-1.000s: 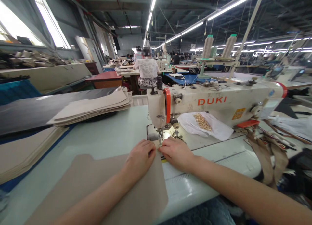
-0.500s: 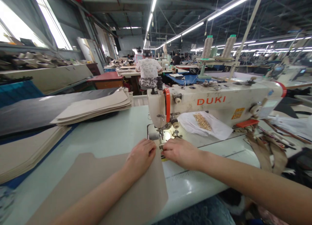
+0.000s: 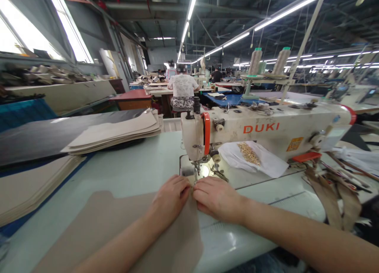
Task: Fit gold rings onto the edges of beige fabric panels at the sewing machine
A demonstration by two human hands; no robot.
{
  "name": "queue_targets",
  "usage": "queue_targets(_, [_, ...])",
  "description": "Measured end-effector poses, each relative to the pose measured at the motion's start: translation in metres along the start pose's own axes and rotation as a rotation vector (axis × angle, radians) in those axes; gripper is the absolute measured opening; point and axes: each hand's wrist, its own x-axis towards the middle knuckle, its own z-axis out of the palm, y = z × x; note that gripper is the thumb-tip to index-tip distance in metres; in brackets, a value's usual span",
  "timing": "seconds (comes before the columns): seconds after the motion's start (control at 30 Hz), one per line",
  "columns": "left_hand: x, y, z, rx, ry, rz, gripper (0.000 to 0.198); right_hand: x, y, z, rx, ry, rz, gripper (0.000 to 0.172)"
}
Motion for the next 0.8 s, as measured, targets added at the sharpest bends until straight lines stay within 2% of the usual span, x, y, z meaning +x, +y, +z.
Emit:
queue_targets(0.17, [-0.002, 0.0, 0.002, 0.014, 0.01, -0.003, 0.017, -0.004, 0.0, 0.011, 0.079, -0.006, -0.079, 0.013])
queue_targets(0.4, [0.0, 0.002, 0.003, 0.011, 0.019, 0.015, 0.017, -0.004, 0.001, 0.01, 0.135, 0.01, -0.07, 0.018])
queue_targets(0.8, [0.0, -0.001, 0.003, 0.038, 0.02, 0.057, 0.02, -0.005, -0.001, 0.012, 0.13, -0.015, -0.031, 0.014])
